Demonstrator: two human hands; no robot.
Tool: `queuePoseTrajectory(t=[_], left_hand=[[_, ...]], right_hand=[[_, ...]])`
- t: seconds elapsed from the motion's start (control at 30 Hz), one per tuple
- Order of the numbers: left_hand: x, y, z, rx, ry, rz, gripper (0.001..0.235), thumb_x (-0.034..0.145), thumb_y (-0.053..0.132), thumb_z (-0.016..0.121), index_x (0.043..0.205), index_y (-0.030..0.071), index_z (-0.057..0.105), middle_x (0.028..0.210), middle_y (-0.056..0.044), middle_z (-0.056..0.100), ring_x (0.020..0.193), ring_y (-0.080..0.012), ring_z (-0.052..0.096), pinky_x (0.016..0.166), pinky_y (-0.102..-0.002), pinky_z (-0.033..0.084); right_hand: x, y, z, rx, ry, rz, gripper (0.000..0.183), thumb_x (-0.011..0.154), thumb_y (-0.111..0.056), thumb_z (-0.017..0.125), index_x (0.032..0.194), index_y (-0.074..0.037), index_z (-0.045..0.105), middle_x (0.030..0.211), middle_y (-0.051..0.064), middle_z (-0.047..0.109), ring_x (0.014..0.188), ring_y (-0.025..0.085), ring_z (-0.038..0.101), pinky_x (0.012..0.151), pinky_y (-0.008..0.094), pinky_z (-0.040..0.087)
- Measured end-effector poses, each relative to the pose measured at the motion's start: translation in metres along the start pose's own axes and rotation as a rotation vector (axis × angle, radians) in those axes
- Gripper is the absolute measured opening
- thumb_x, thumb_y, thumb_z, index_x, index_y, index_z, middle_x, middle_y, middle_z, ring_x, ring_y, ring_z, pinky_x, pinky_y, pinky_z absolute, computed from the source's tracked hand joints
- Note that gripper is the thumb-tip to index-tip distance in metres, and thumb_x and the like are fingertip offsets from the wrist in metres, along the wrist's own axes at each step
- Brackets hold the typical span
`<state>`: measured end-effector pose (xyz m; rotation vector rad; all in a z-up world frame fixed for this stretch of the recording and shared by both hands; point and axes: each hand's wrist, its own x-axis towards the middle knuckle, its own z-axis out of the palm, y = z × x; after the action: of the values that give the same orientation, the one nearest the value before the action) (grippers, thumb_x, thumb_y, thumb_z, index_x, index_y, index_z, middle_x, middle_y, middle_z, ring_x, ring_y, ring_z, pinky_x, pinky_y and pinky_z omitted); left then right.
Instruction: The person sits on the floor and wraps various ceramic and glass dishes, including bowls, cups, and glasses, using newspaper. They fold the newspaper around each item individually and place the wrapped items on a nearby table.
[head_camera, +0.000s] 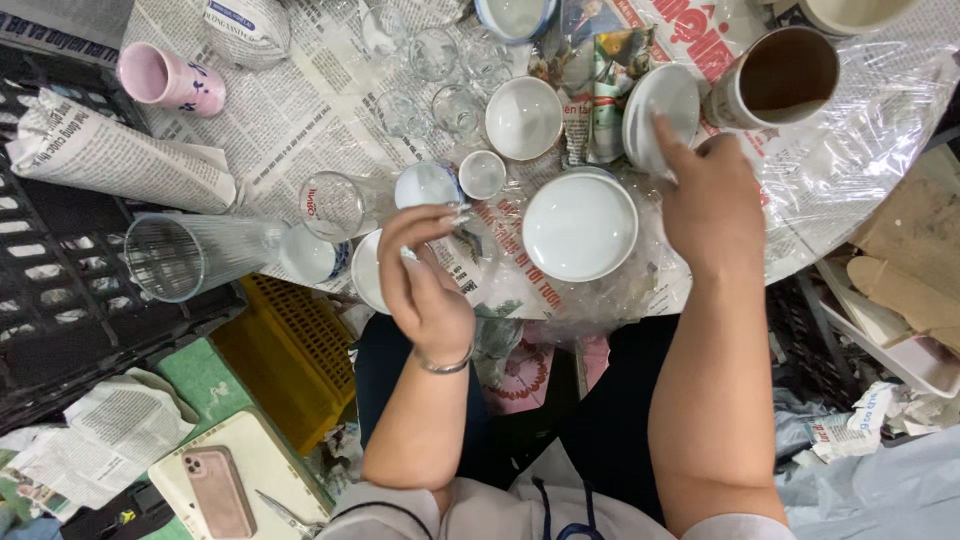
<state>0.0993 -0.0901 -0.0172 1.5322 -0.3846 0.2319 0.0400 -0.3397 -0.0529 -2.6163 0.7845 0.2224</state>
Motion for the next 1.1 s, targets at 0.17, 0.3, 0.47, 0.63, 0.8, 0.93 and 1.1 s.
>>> queuePoseTrajectory(t=[0.17,0.3,0.47,0.63,0.8,0.93,1.1], left_hand=[[-0.012,-0.03,-0.004,0.08,0.018,0.096,0.036,0.111,0.028,0.042,0.107,-0.001,0.063,0.112,-0.015,0.067,0.103,-0.0258,0.064,0.095,-0.036,0.051],[-0.001,-0.034,-0.01,0.141,-0.149,0.139,0.037,0.112,0.027,0.043,0.104,-0.002,0.065,0.108,-0.017,0.07,0.103,-0.0299,0.066,0.093,-0.038,0.052],[0.001,-0.031,-0.017,0.071,-0.126,0.07,0.039,0.112,0.03,0.043,0.104,-0.001,0.064,0.108,-0.016,0.071,0.102,-0.0283,0.067,0.091,-0.036,0.054],[-0.001,-0.036,-0.024,-0.027,-0.062,-0.032,0.039,0.113,0.031,0.045,0.106,-0.002,0.064,0.11,-0.018,0.069,0.099,-0.0268,0.066,0.091,-0.035,0.052],[-0.001,-0.034,-0.034,-0.044,-0.093,-0.115,0.038,0.114,0.03,0.045,0.114,-0.004,0.063,0.117,-0.018,0.067,0.103,-0.0263,0.065,0.097,-0.034,0.05],[0.003,-0.032,-0.033,-0.088,-0.094,-0.169,0.038,0.114,0.029,0.043,0.116,-0.003,0.064,0.118,-0.016,0.068,0.104,-0.0243,0.066,0.098,-0.033,0.051],[0.011,-0.031,-0.036,-0.032,-0.185,-0.133,0.038,0.117,0.026,0.041,0.115,-0.002,0.066,0.114,-0.014,0.07,0.103,-0.0221,0.067,0.097,-0.032,0.051]], right_hand=[[0.001,0.007,0.004,0.125,0.135,-0.269,0.055,0.101,-0.011,0.064,0.155,-0.017,0.053,0.157,0.017,0.051,0.144,0.041,0.048,0.116,0.048,0.043],[0.022,0.003,0.021,0.153,-0.129,-0.207,0.06,0.102,-0.022,0.054,0.161,-0.02,0.041,0.167,0.006,0.035,0.153,0.037,0.026,0.12,0.054,0.024],[0.032,-0.007,0.034,0.148,-0.161,-0.126,0.049,0.102,-0.037,0.05,0.152,-0.037,0.046,0.164,-0.004,0.036,0.155,0.029,0.019,0.118,0.063,0.012],[0.031,-0.017,0.043,-0.028,-0.007,-0.183,0.046,0.1,-0.038,0.059,0.146,-0.041,0.057,0.164,-0.004,0.042,0.156,0.026,0.026,0.118,0.069,0.01],[0.035,-0.006,0.05,-0.103,0.058,-0.287,0.049,0.092,-0.033,0.07,0.14,-0.04,0.065,0.161,-0.003,0.049,0.155,0.026,0.033,0.118,0.067,0.018],[0.045,0.006,0.052,-0.224,0.074,-0.437,0.05,0.095,-0.027,0.07,0.145,-0.034,0.066,0.162,-0.003,0.054,0.159,0.03,0.035,0.119,0.065,0.024],[0.043,0.011,0.058,-0.187,0.09,-0.484,0.048,0.1,-0.026,0.069,0.148,-0.028,0.063,0.158,-0.001,0.055,0.16,0.034,0.035,0.122,0.063,0.027]])
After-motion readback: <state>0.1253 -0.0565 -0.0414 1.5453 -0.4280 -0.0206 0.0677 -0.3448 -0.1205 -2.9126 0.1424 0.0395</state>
